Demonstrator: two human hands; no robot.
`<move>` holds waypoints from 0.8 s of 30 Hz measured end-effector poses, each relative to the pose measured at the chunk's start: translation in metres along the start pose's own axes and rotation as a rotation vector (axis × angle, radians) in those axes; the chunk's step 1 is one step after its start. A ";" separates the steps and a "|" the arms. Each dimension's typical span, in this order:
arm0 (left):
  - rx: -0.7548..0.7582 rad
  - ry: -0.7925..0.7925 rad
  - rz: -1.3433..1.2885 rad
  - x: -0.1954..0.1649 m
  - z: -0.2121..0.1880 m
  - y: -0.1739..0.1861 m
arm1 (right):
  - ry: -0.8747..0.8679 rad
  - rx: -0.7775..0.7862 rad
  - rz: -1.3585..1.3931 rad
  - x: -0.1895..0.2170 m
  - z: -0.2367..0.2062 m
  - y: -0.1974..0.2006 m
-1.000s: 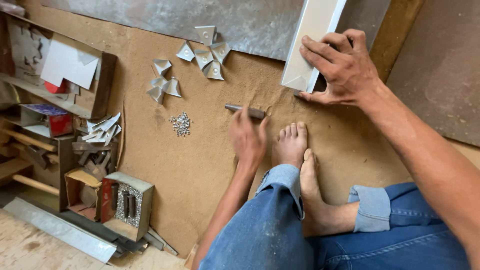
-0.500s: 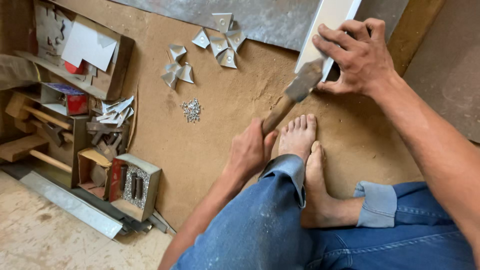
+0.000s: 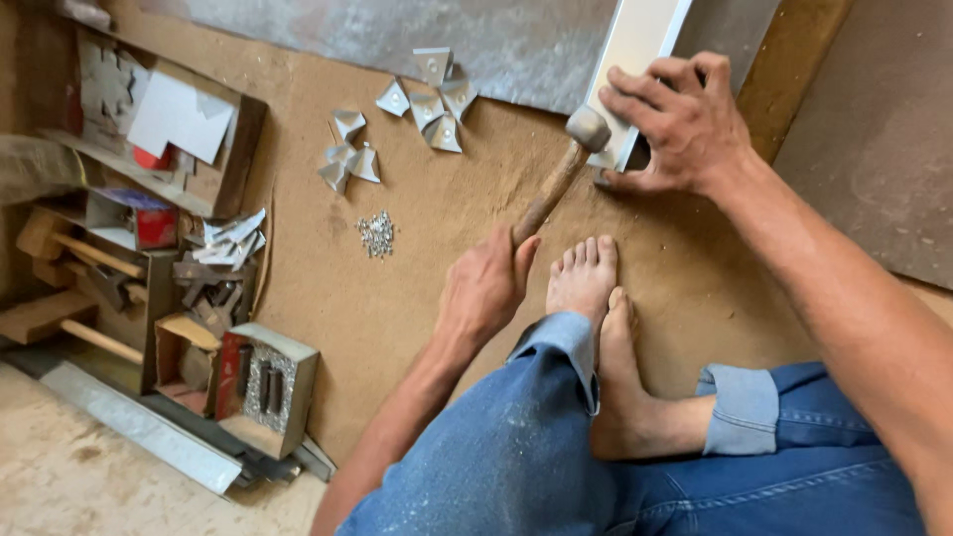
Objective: The person sits on the workshop floor and hammers small cut sheet metal pieces against a metal block to bend and shape them, occasionally picking up pieces, repositioning them, and setting formed pieces aside among a pile of similar pieces.
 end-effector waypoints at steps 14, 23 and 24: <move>-0.371 -0.283 -0.522 -0.011 -0.010 0.003 | -0.055 0.049 -0.012 -0.005 -0.005 -0.012; -0.192 0.019 -0.337 0.012 0.010 -0.083 | -0.091 0.024 0.021 -0.002 -0.006 -0.009; -0.191 0.034 -0.340 0.009 0.011 -0.077 | -0.092 0.027 0.028 -0.002 -0.004 -0.008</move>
Point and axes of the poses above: each hand's wrist, its own z-axis towards the middle knuckle, its own y-axis out of the back of the hand, x = y × z, the point moved 3 cm from there along z, towards the middle knuckle, and after that the axes turned 9 degrees about -x, right-handed, at the moved point
